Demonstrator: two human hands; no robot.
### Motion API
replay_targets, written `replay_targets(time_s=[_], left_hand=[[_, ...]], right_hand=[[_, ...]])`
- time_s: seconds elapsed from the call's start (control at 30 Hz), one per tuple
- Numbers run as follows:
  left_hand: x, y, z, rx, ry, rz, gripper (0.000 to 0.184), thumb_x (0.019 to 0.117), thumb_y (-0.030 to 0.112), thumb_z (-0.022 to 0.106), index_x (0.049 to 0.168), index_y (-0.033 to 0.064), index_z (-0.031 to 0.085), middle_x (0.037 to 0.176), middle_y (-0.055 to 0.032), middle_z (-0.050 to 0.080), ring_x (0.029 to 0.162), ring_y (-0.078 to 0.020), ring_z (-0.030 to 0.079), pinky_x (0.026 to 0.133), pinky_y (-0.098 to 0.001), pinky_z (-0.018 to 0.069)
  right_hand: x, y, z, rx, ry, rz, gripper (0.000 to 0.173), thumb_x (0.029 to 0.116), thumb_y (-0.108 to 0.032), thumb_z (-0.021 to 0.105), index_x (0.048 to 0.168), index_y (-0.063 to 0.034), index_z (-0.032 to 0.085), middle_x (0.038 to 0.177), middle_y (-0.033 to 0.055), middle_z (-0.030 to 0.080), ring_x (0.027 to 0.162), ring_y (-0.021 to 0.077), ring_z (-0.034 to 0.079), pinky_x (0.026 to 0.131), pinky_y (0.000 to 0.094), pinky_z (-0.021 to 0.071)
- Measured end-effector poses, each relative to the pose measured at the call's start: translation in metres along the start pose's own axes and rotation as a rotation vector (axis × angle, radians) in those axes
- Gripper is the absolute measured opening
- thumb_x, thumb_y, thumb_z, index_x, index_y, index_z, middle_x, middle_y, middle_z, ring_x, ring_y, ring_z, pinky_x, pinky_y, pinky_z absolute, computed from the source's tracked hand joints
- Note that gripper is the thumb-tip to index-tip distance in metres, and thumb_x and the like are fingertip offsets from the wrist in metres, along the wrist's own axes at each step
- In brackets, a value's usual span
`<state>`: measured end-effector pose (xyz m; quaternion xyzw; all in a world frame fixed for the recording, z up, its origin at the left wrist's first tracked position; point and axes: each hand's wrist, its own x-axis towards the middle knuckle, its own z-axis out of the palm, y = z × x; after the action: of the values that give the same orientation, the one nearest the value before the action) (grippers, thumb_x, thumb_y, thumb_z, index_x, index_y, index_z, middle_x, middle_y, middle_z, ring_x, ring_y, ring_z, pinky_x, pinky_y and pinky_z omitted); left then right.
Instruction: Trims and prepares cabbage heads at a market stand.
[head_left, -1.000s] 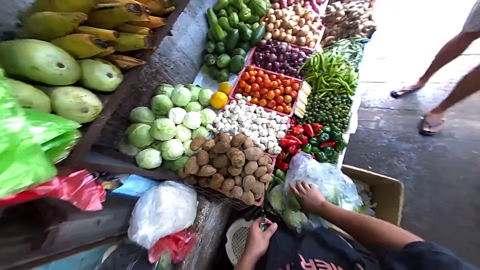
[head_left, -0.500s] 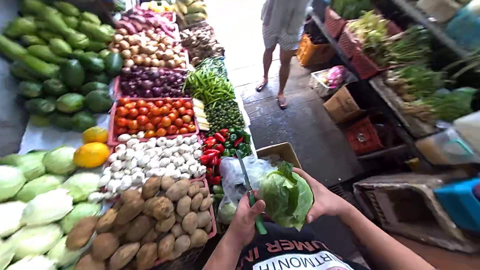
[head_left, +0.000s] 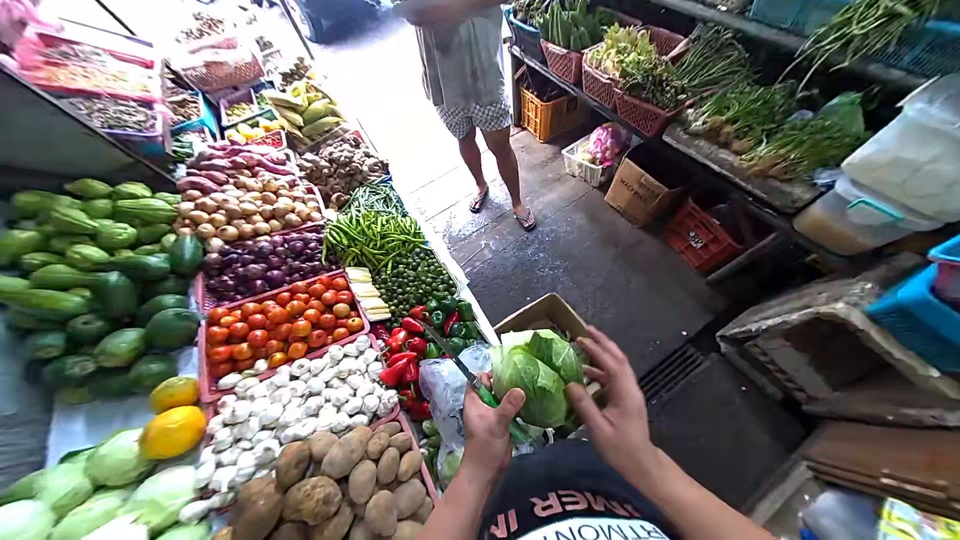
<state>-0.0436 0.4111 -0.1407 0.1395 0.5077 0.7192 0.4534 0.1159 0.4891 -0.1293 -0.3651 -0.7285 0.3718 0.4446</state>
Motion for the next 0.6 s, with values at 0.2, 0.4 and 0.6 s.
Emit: replay_targets(time_s=[0.2,0.4,0.6], left_hand=[[-0.009,-0.005,0.008,0.118,-0.019,0.092,0.088,0.0633,0.041,0.097,0.121,-0.0027,0.047,0.101,-0.0105,0.070,0.090,-0.0168,0.072,0.081,-0.0353,0.0633],[-0.018,-0.011,0.012,0.164,-0.017,0.170,0.087,0.0637,0.045,0.096,0.119,-0.0014,0.048,0.106,-0.0105,0.070,0.095,-0.0167,0.071,0.084,-0.0345,0.0625],[-0.026,-0.020,0.003,0.071,-0.028,0.193,0.077,0.0675,0.044,0.094,0.118,0.0067,0.050,0.107,-0.0046,0.070,0.097,-0.0132,0.070,0.085,-0.0336,0.0615]], right_hand=[[0.017,-0.007,-0.021,0.018,-0.164,0.092,0.087,0.0937,-0.061,0.063,0.151,0.0012,0.044,0.156,0.0245,0.042,0.139,0.0276,0.052,0.103,0.0415,0.0562],[0.028,0.002,-0.023,0.014,-0.253,0.153,0.061,0.0953,-0.044,0.064,0.140,-0.0035,0.059,0.149,0.0172,0.053,0.130,0.0206,0.059,0.097,0.0364,0.0589],[0.055,0.025,-0.041,-0.208,-0.341,-0.002,0.053,0.0970,-0.023,0.063,0.144,-0.0017,0.054,0.136,0.0144,0.064,0.118,0.0181,0.067,0.097,0.0365,0.0586]])
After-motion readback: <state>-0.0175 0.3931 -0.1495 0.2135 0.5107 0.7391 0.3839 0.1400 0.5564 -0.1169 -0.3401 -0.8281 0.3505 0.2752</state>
